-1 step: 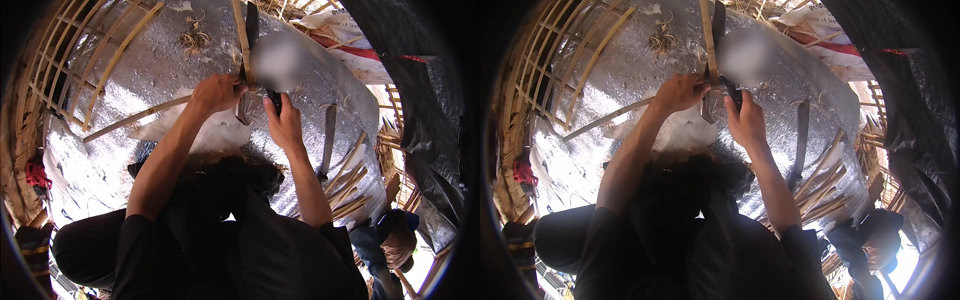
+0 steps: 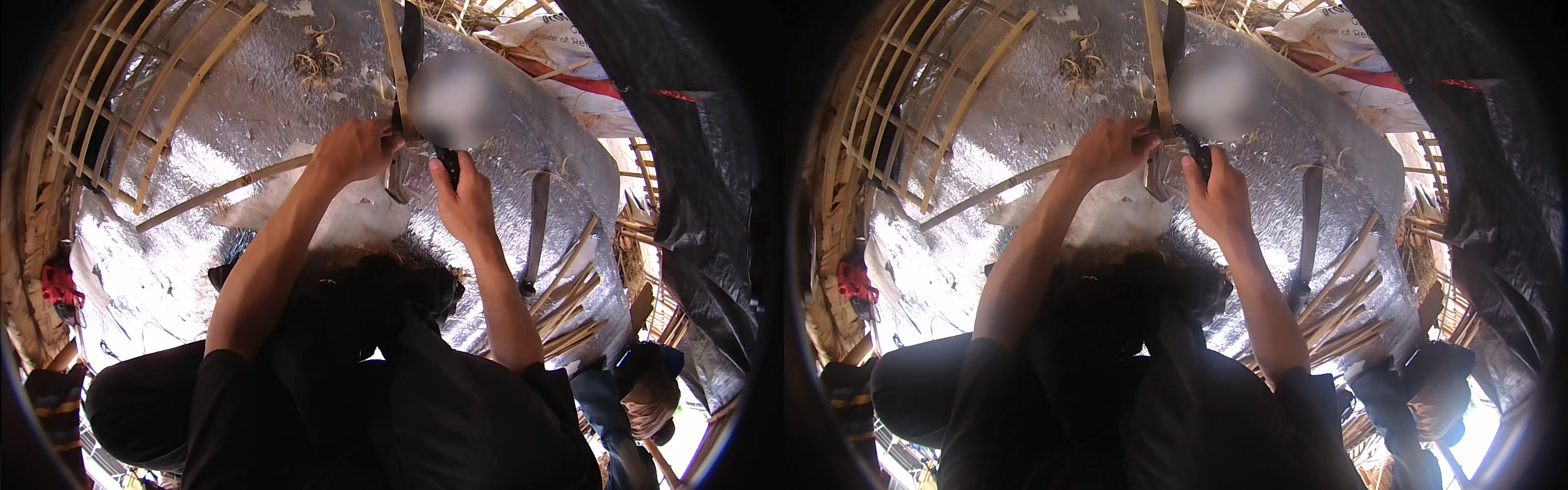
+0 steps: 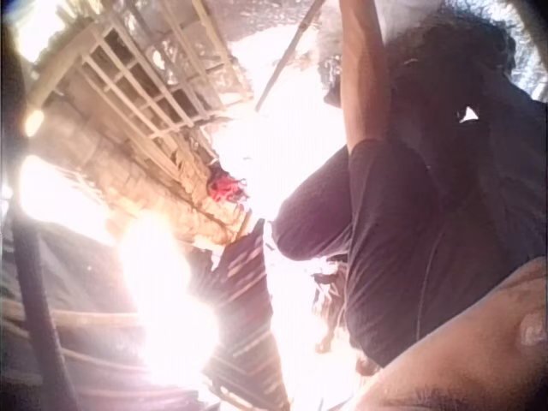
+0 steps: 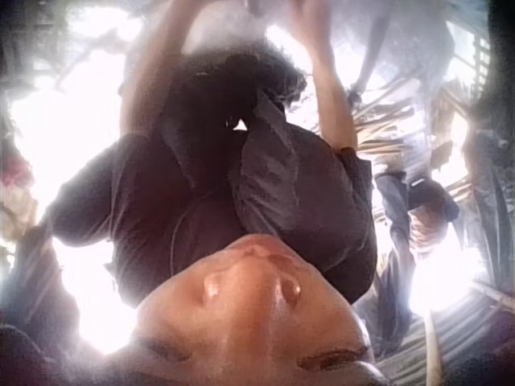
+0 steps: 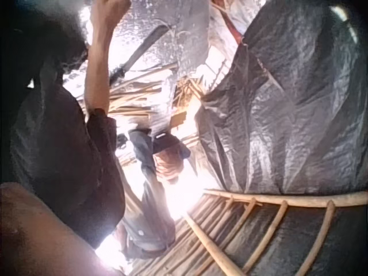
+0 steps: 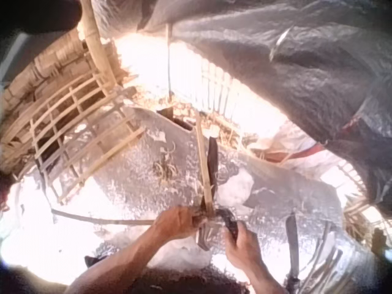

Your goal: The person assembles a small wooden frame using thin bamboo strips and a hammer. They position the strips together and secure the joints by hammering in small fasteners.

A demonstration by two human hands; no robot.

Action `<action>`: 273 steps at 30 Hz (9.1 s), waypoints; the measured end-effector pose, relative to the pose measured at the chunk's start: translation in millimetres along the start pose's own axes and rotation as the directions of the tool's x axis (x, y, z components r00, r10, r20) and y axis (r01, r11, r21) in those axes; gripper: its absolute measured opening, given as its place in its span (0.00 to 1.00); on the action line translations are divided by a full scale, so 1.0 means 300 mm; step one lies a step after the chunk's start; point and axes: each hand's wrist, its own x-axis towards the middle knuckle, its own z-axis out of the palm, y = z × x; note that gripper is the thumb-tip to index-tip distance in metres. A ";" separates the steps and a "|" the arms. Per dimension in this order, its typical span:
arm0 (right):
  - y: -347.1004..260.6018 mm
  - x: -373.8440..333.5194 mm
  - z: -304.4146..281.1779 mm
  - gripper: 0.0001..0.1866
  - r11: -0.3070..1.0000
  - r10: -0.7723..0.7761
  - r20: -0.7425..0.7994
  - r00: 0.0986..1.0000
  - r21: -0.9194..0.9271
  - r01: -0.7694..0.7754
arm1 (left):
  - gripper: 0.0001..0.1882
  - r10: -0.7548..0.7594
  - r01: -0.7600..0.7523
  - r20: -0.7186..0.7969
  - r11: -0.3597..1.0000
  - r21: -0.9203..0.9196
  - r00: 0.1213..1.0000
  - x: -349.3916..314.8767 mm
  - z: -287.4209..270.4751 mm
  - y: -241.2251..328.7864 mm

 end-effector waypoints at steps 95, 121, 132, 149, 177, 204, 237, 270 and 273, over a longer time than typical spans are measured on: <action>0.024 0.039 0.064 0.17 0.408 0.242 0.368 0.898 0.801 -0.439 | 0.22 0.159 -0.262 0.434 0.946 0.189 0.887 -0.254 -0.117 0.126; 0.881 -0.769 -0.377 0.21 0.762 0.331 -0.603 0.726 -0.283 -0.583 | 0.18 0.412 -0.440 0.221 0.892 0.099 0.884 -0.196 0.026 -0.016; 0.642 -0.563 -0.549 0.20 0.699 0.639 -0.322 0.698 0.622 -0.352 | 0.15 0.466 -0.474 0.093 0.876 0.086 0.880 -0.181 -0.045 0.005; 0.356 -0.030 -0.428 0.24 -0.256 0.266 -0.376 0.888 0.860 0.441 | 0.11 0.242 0.076 0.383 0.754 -0.653 0.891 -0.296 0.035 0.214; -0.065 -0.123 0.119 0.22 -0.113 0.075 0.538 0.840 0.841 -0.529 | 0.15 0.460 -0.340 -0.214 0.837 0.429 0.862 -0.150 -0.090 -0.020; 0.106 -0.115 0.079 0.11 0.851 0.217 -0.081 0.973 0.504 -0.148 | 0.14 0.335 -0.337 0.042 0.938 0.078 0.941 -0.159 -0.208 -0.151; 0.183 -0.129 0.170 0.15 0.663 0.314 0.168 0.934 0.665 -0.343 | 0.19 0.308 -0.289 -0.053 0.930 0.228 0.950 -0.155 -0.149 -0.233; 0.158 -0.068 0.096 0.22 0.445 0.284 0.414 0.865 0.742 -0.501 | 0.18 0.228 -0.094 -0.618 0.966 0.242 0.752 -0.179 -0.085 -0.286; 0.156 -0.075 0.112 0.24 0.538 0.288 0.355 0.889 0.708 -0.457 | 0.17 -0.185 0.192 -0.808 0.977 -0.090 0.560 -0.233 -0.071 -0.274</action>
